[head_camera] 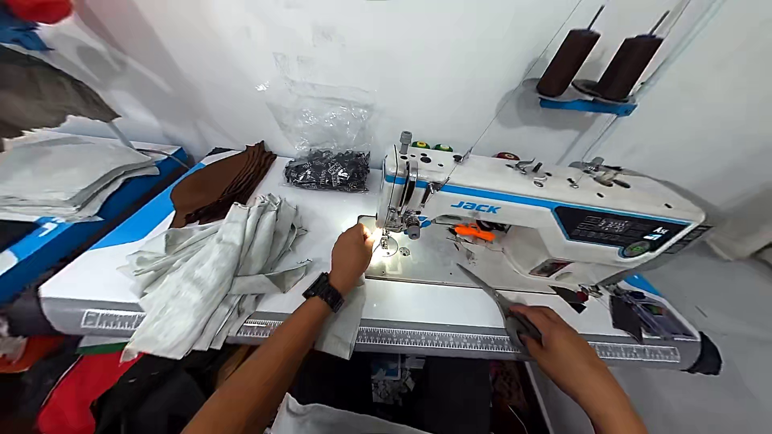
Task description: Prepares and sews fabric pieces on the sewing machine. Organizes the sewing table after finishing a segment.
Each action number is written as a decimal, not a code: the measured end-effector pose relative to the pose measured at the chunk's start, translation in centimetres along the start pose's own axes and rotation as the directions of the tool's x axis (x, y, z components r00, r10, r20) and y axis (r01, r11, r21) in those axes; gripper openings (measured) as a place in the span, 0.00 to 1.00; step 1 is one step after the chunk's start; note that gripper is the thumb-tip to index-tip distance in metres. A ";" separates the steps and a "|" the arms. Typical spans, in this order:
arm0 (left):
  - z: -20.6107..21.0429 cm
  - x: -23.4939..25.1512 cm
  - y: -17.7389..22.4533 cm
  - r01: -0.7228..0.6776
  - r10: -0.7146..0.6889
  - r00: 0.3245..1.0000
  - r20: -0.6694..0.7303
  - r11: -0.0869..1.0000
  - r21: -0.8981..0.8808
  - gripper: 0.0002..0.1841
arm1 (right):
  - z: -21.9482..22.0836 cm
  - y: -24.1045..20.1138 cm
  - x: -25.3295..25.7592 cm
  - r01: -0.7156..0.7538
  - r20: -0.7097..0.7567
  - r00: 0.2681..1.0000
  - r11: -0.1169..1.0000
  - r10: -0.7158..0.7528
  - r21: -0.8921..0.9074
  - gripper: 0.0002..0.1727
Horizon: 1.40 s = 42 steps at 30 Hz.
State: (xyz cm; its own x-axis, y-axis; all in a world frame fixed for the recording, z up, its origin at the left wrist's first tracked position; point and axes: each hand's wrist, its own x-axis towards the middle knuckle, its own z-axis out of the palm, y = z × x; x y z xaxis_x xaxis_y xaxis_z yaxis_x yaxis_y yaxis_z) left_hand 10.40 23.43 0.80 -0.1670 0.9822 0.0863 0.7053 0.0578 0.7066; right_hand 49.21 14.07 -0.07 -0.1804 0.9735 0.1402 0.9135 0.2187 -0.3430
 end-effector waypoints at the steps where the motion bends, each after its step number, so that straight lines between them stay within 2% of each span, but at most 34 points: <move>1: -0.9 -1.8 0.2 0.013 -0.012 1.000 0.003 0.991 -0.135 0.14 | -0.2 -0.6 -0.8 -0.012 0.001 1.000 0.999 0.012 -0.052 0.30; 3: -2.4 -6.1 0.3 0.062 -0.051 0.998 0.036 0.874 -0.483 0.13 | -0.3 -2.3 -2.2 -0.082 -0.017 0.997 0.976 0.080 -0.203 0.39; 5: -3.5 -10.3 0.5 0.178 -0.117 0.984 0.135 0.602 -0.778 0.10 | 0.4 -3.9 -3.7 -0.182 -0.030 0.983 0.931 0.181 -0.316 0.41; 6: -3.9 -12.2 0.6 0.225 -0.136 0.974 0.182 0.486 -0.845 0.10 | 0.9 -3.9 -4.5 -0.187 -0.050 0.982 0.940 0.181 -0.285 0.38; 7: -4.2 -13.9 0.5 0.245 -0.146 0.969 0.201 0.430 -0.869 0.10 | 1.5 -3.4 -5.5 -0.147 -0.086 0.987 0.971 0.133 -0.187 0.36; 8: -4.4 -15.6 0.5 0.238 -0.157 0.969 0.189 0.424 -0.874 0.08 | 2.1 -2.7 -6.6 -0.081 -0.114 0.990 0.997 0.080 -0.009 0.35; 9: -4.6 -17.1 0.4 0.216 -0.164 0.974 0.159 0.440 -0.872 0.07 | 2.7 -2.5 -7.7 -0.020 -0.100 0.994 0.973 0.044 0.229 0.34; 10: -4.8 -18.5 0.3 0.183 -0.163 0.979 0.119 0.471 -0.863 0.06 | 3.3 -3.0 -8.8 0.032 -0.058 0.998 0.858 -0.003 0.513 0.34; 11: -4.9 -19.8 0.2 0.149 -0.153 0.985 0.081 0.507 -0.849 0.05 | 4.2 -4.2 -10.0 0.073 -0.035 0.997 0.646 -0.072 0.760 0.39; 12: -5.0 -20.9 0.2 0.121 -0.143 0.988 0.051 0.540 -0.833 0.05 | 5.3 -5.9 -11.1 0.089 -0.016 0.987 0.456 -0.161 0.885 0.45; 13: -5.0 -21.8 0.3 0.098 -0.130 0.991 0.028 0.570 -0.816 0.05 | 6.3 -7.9 -12.0 0.085 0.006 0.965 0.330 -0.263 0.940 0.48; 14: -5.0 -22.5 0.3 0.082 -0.114 0.993 0.016 0.600 -0.796 0.05 | 7.2 -10.1 -12.8 0.074 0.025 0.942 0.279 -0.334 0.957 0.47; 15: -5.0 -23.1 0.3 0.073 -0.096 0.995 0.016 0.629 -0.774 0.07 | 7.9 -12.3 -13.5 0.063 0.051 0.927 0.287 -0.372 0.956 0.45; 19: -4.2 -24.8 -0.1 0.052 -0.056 0.998 0.019 0.685 -0.727 0.12 | 9.5 -17.2 -14.2 0.020 0.190 0.907 0.487 -0.377 0.873 0.45; 23: -3.4 -25.4 -1.2 0.021 -0.046 0.999 -0.020 0.743 -0.669 0.14 | 9.5 -18.0 -12.9 0.040 0.194 0.897 0.511 -0.396 0.859 0.44; 30: -3.8 -25.3 -2.0 0.029 -0.035 0.999 0.005 0.753 -0.657 0.14 | 10.0 -18.2 -12.5 0.015 0.226 0.897 0.538 -0.380 0.843 0.39; 36: -3.9 -25.3 -2.2 0.047 -0.050 0.999 0.013 0.764 -0.643 0.14 | 11.0 -18.3 -13.1 0.064 0.140 0.923 0.503 -0.357 0.862 0.23; 40: -4.2 -25.2 -2.4 0.074 -0.062 0.997 0.041 0.752 -0.655 0.15 | 11.2 -18.4 -13.6 0.029 0.156 0.933 0.501 -0.324 0.865 0.18; 42: -4.5 -25.2 -2.4 0.100 -0.073 0.995 0.068 0.722 -0.685 0.15 | 11.0 -18.1 -13.7 0.012 0.179 0.930 0.514 -0.320 0.858 0.18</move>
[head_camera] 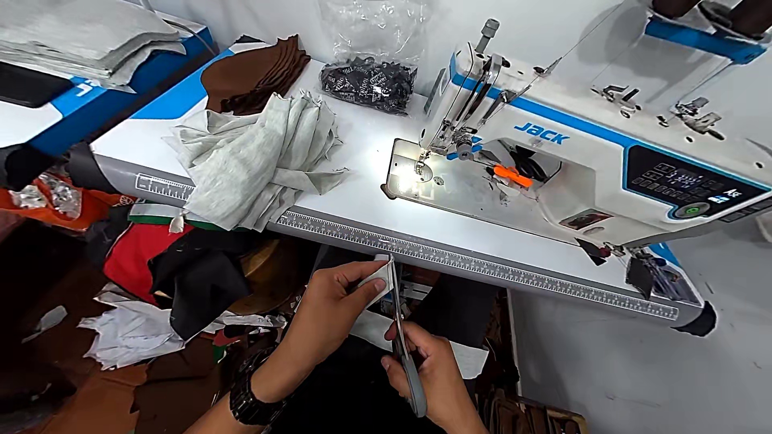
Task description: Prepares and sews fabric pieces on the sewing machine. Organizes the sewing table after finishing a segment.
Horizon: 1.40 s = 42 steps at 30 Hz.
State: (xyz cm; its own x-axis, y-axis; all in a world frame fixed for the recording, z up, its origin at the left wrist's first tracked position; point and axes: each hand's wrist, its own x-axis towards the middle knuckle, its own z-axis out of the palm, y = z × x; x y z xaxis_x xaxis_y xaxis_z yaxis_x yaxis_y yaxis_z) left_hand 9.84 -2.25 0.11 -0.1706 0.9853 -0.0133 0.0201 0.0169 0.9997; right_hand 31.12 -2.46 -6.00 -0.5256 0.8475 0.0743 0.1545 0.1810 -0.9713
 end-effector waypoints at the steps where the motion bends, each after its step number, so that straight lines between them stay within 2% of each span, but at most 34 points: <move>1: -0.1 -0.1 0.2 0.013 -0.013 1.000 0.008 1.000 -0.022 0.14 | -0.6 -0.1 -0.1 -0.012 -0.004 1.000 1.000 0.011 -0.018 0.21; 3: -1.1 -0.3 0.9 0.003 -0.002 1.000 0.012 0.999 -0.044 0.13 | -3.1 -0.5 0.2 -0.021 -0.078 0.997 0.997 0.015 -0.080 0.32; 5: -3.5 -0.5 3.0 -0.098 0.098 0.994 -0.041 0.995 0.008 0.12 | -7.8 -1.1 1.0 -0.062 -0.169 0.985 0.982 0.031 -0.180 0.40; 6: -4.9 -0.4 4.7 -0.171 0.177 0.980 -0.086 0.983 0.072 0.12 | -10.4 -1.1 1.6 -0.089 -0.226 0.974 0.952 0.021 -0.294 0.38; 8: -7.5 0.5 8.5 -0.288 0.329 0.931 -0.158 0.928 0.236 0.13 | -15.4 -0.8 2.7 -0.151 -0.333 0.941 0.798 -0.065 -0.583 0.28; 11: -10.3 5.8 13.1 -0.368 0.464 0.867 -0.183 0.843 0.393 0.11 | -20.3 -1.3 5.3 -0.237 -0.386 0.911 0.578 -0.147 -0.781 0.19; 13: -12.2 11.4 14.8 -0.325 0.456 0.874 -0.168 0.805 0.496 0.14 | -22.4 -1.8 7.2 -0.251 -0.358 0.925 0.504 -0.126 -0.826 0.15; 16: -14.9 17.4 15.0 -0.192 0.395 0.909 -0.133 0.679 0.708 0.25 | -23.7 -3.9 6.7 -0.265 -0.355 0.926 0.453 -0.126 -0.851 0.16; 18: -14.9 17.0 14.8 -0.197 0.333 0.942 -0.036 0.637 0.745 0.28 | -23.6 -5.2 3.9 -0.218 -0.363 0.914 0.539 -0.179 -0.813 0.13; 19: -14.4 15.7 14.8 -0.220 0.222 0.971 0.092 0.665 0.714 0.27 | -23.4 -5.0 1.6 -0.179 -0.354 0.921 0.635 -0.160 -0.752 0.10; 20: -13.7 14.0 13.7 -0.277 0.142 0.956 0.256 0.723 0.633 0.22 | -23.1 -4.3 -0.9 -0.155 -0.319 0.945 0.753 -0.076 -0.639 0.08; 22: -12.1 9.7 9.2 -0.363 0.089 0.832 0.547 0.834 0.415 0.19 | -22.8 0.4 -5.1 -0.241 -0.175 0.965 0.916 0.193 -0.320 0.13; 23: -10.7 6.6 6.6 -0.362 0.048 0.759 0.649 0.860 0.360 0.22 | -22.2 4.2 -6.8 -0.321 -0.136 0.944 0.934 0.301 -0.159 0.19; 24: -9.8 4.4 3.9 -0.352 -0.026 0.662 0.749 0.872 0.341 0.27 | -21.1 8.1 -8.2 -0.388 -0.146 0.914 0.921 0.379 -0.039 0.27; 25: -9.2 3.1 0.7 -0.344 -0.084 0.579 0.811 0.876 0.337 0.27 | -19.8 11.4 -9.2 -0.422 -0.184 0.887 0.905 0.424 0.050 0.33; 26: -8.8 2.2 -2.7 -0.314 -0.116 0.547 0.829 0.889 0.332 0.26 | -18.3 13.8 -9.9 -0.415 -0.217 0.875 0.902 0.432 0.120 0.34; 27: -8.1 1.3 -5.4 -0.254 -0.137 0.571 0.809 0.908 0.333 0.25 | -17.1 15.3 -10.3 -0.380 -0.250 0.878 0.912 0.409 0.156 0.31; 28: -7.1 0.5 -7.0 -0.178 -0.152 0.622 0.768 0.928 0.328 0.24 | -16.4 16.3 -10.6 -0.338 -0.286 0.886 0.930 0.365 0.142 0.23; 29: -6.0 -0.3 -7.9 -0.110 -0.162 0.674 0.721 0.943 0.314 0.24 | -16.3 16.7 -10.8 -0.309 -0.309 0.897 0.948 0.317 0.076 0.15; 31: -3.7 -1.6 -8.1 -0.018 -0.160 0.711 0.684 0.969 0.246 0.23 | -17.2 16.5 -11.2 -0.248 -0.289 0.931 0.967 0.224 -0.048 0.11; 33: -1.3 -2.6 -8.1 0.105 -0.149 0.664 0.733 0.989 0.106 0.22 | -18.7 15.3 -11.6 -0.178 -0.234 0.957 0.984 0.172 -0.003 0.12; 34: 0.3 -3.1 -8.3 0.226 -0.173 0.626 0.760 0.974 0.036 0.22 | -19.1 14.3 -11.6 -0.163 -0.222 0.959 0.984 0.175 0.070 0.12; 35: 1.9 -3.7 -8.6 0.387 -0.233 0.575 0.784 0.922 -0.010 0.22 | -19.2 12.7 -11.3 -0.165 -0.213 0.958 0.975 0.194 0.146 0.12; 37: 5.0 -4.6 -10.2 0.692 -0.352 0.455 0.818 0.718 -0.077 0.27 | -17.9 8.8 -9.9 -0.197 -0.223 0.943 0.953 0.248 0.229 0.10; 38: 6.1 -4.8 -11.1 0.785 -0.386 0.411 0.826 0.610 -0.106 0.30 | -16.9 6.6 -9.2 -0.216 -0.250 0.930 0.950 0.271 0.225 0.09; 39: 6.8 -4.8 -11.9 0.839 -0.406 0.403 0.820 0.522 -0.154 0.33 | -16.1 4.7 -8.6 -0.218 -0.276 0.923 0.955 0.268 0.201 0.10; 40: 7.0 -4.6 -12.3 0.859 -0.424 0.440 0.792 0.456 -0.233 0.34 | -15.4 2.8 -8.3 -0.190 -0.296 0.926 0.968 0.232 0.165 0.11; 42: 6.2 -3.9 -12.7 0.806 -0.474 0.591 0.653 0.371 -0.460 0.31 | -14.9 -0.3 -8.4 -0.078 -0.273 0.956 0.991 0.105 0.108 0.11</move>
State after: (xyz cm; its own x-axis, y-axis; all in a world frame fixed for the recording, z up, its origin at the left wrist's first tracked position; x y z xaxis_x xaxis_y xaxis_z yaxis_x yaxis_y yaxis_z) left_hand 16.33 -5.25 -12.67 0.5326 0.6853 -0.4967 -0.5835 0.7224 0.3710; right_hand 47.98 -2.20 -2.91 -0.2581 0.9656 0.0308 0.1042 0.0595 -0.9928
